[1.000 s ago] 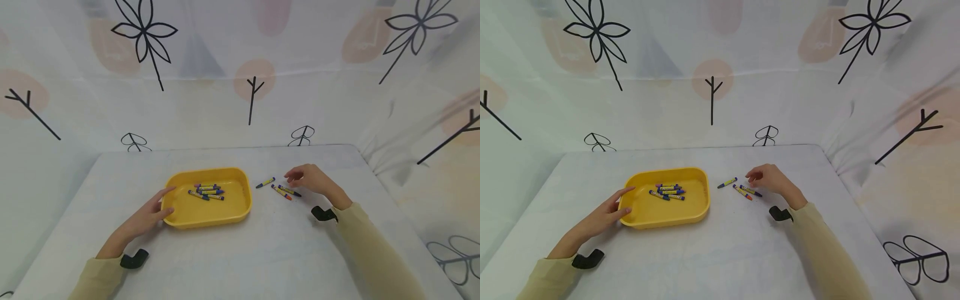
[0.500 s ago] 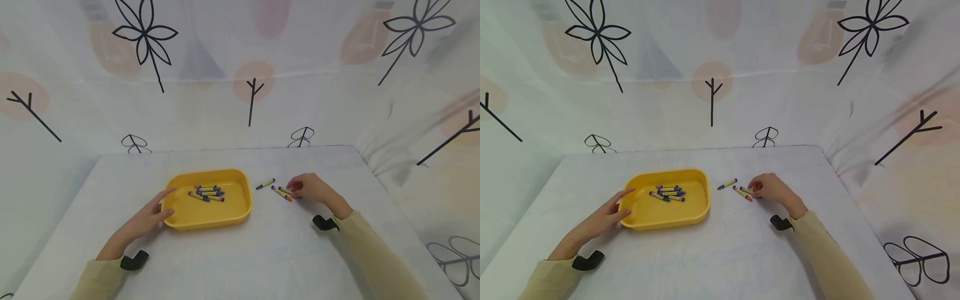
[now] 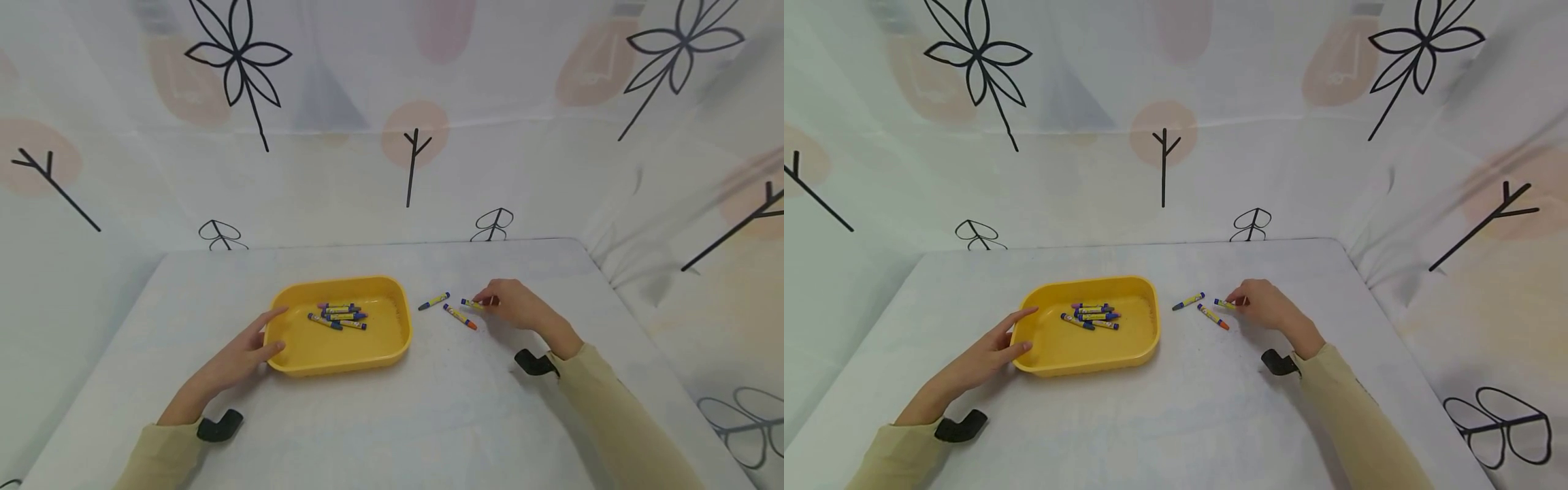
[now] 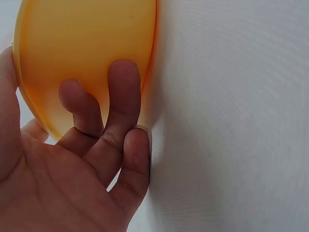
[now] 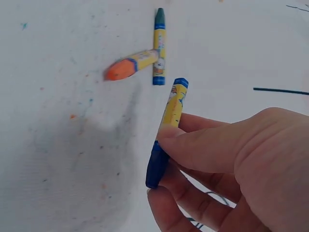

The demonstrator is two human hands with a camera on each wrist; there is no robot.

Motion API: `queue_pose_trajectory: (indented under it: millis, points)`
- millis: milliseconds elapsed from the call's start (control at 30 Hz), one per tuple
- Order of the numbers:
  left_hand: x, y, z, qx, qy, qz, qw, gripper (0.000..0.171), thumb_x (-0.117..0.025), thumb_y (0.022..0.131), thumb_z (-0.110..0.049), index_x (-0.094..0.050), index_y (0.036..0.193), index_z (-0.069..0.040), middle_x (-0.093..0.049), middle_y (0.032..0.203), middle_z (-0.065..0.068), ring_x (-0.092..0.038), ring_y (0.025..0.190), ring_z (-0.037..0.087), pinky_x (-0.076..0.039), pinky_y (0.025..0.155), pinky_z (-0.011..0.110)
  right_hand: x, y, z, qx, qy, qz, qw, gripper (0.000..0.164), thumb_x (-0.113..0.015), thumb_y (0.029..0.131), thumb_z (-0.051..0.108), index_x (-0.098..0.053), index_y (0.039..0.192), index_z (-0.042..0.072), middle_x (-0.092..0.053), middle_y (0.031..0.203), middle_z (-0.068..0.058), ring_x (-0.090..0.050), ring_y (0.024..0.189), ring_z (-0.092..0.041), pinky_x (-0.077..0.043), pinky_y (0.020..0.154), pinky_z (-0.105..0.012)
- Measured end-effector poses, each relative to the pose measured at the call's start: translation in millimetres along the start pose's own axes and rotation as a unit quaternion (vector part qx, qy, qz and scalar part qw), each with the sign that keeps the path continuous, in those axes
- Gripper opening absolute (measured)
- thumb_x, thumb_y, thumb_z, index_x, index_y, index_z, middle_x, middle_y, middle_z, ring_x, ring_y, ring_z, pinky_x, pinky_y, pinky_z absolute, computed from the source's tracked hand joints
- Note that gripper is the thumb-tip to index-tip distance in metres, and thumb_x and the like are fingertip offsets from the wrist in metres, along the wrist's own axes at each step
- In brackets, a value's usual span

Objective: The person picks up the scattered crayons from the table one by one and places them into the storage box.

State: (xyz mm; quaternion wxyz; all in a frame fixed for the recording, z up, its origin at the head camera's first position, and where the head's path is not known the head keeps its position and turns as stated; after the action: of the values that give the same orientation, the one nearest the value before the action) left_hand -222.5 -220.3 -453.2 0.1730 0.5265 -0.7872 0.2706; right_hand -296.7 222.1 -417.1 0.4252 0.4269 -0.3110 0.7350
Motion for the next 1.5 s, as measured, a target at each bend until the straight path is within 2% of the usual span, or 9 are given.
queue_pose_trajectory:
  millis: [167, 333, 500, 733, 933, 1267, 1500]
  points:
    - [-0.8, -0.2, 0.1, 0.001, -0.005, 0.002, 1.0, 0.068, -0.059, 0.101, -0.037, -0.023, 0.158, -0.027, -0.046, 0.142, 0.022, -0.057, 0.101, 0.025, -0.044, 0.086, 0.042, 9.3, 1.2, 12.0, 0.019, 0.004, -0.014, 1.0, 0.025, -0.068, 0.09, -0.002, -0.074, 0.114, 0.003, -0.063, 0.091, 0.001, -0.058, 0.086, -0.019, -0.047, 0.073, -0.035]
    - [-1.2, -0.3, 0.1, 0.002, -0.009, 0.004, 1.0, 0.069, -0.059, 0.1, -0.037, -0.023, 0.158, -0.027, -0.045, 0.143, 0.022, -0.058, 0.101, 0.024, -0.045, 0.087, 0.042, 20.2, 4.7, 33.1, 0.06, 0.03, -0.039, 0.997, 0.025, -0.068, 0.09, -0.002, -0.073, 0.113, 0.003, -0.064, 0.091, 0.003, -0.06, 0.086, -0.018, -0.048, 0.073, -0.035]
    - [-0.3, -0.4, -0.3, 0.005, -0.001, 0.002, 1.0, 0.068, -0.059, 0.101, -0.037, -0.023, 0.158, -0.028, -0.049, 0.14, 0.021, -0.058, 0.098, 0.024, -0.044, 0.085, 0.042, 22.3, 13.7, 52.4, 0.072, 0.064, -0.035, 0.995, 0.024, -0.065, 0.093, -0.001, -0.071, 0.116, 0.003, -0.066, 0.098, -0.001, -0.06, 0.091, -0.019, -0.05, 0.077, -0.036]
    - [0.4, 0.5, 0.8, 0.004, 0.005, -0.001, 1.0, 0.068, -0.058, 0.101, -0.038, -0.023, 0.158, -0.027, -0.047, 0.142, 0.021, -0.058, 0.102, 0.024, -0.044, 0.091, 0.047, 22.2, 33.9, 85.0, 0.09, 0.104, -0.035, 0.99, 0.023, -0.063, 0.096, 0.001, -0.069, 0.118, 0.004, -0.066, 0.105, -0.004, -0.061, 0.098, -0.022, -0.051, 0.086, -0.04]
    - [0.4, 0.4, 0.5, -0.003, -0.001, 0.001, 1.0, 0.067, -0.058, 0.101, -0.035, -0.023, 0.157, -0.025, -0.05, 0.137, 0.021, -0.058, 0.1, 0.024, -0.043, 0.089, 0.045, 13.0, 60.1, 112.6, 0.111, 0.123, -0.029, 0.986, 0.024, -0.063, 0.096, 0.002, -0.069, 0.12, 0.005, -0.066, 0.108, -0.004, -0.06, 0.101, -0.021, -0.051, 0.087, -0.038]
    - [-1.0, 1.1, 0.9, -0.008, -0.009, 0.002, 0.9999, 0.067, -0.058, 0.102, -0.035, -0.023, 0.158, -0.026, -0.045, 0.144, 0.023, -0.058, 0.107, 0.026, -0.043, 0.094, 0.049, -11.0, 101.6, 166.5, 0.137, 0.161, 0.006, 0.977, 0.026, -0.062, 0.097, 0.004, -0.067, 0.123, 0.006, -0.066, 0.113, -0.006, -0.061, 0.103, -0.019, -0.051, 0.088, -0.03]
    - [-1.4, 0.2, -2.8, -0.013, -0.015, 0.006, 0.9998, 0.066, -0.057, 0.102, -0.03, -0.023, 0.158, -0.022, -0.056, 0.128, 0.02, -0.058, 0.097, 0.024, -0.042, 0.087, 0.042, -22.8, 123.3, 190.0, 0.142, 0.172, -0.004, 0.975, 0.025, -0.064, 0.097, 0.006, -0.068, 0.122, 0.006, -0.066, 0.11, -0.005, -0.06, 0.102, -0.018, -0.049, 0.089, -0.028]
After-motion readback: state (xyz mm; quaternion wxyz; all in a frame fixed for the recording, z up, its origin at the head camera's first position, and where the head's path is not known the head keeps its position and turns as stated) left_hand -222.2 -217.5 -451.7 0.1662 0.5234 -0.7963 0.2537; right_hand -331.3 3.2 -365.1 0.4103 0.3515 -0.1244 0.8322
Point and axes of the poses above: each hand's wrist, its own y-axis towards the middle knuckle, its own x-axis out of the back of the hand, z = x × y, the point moved 10 cm from there along y, towards the middle knuckle
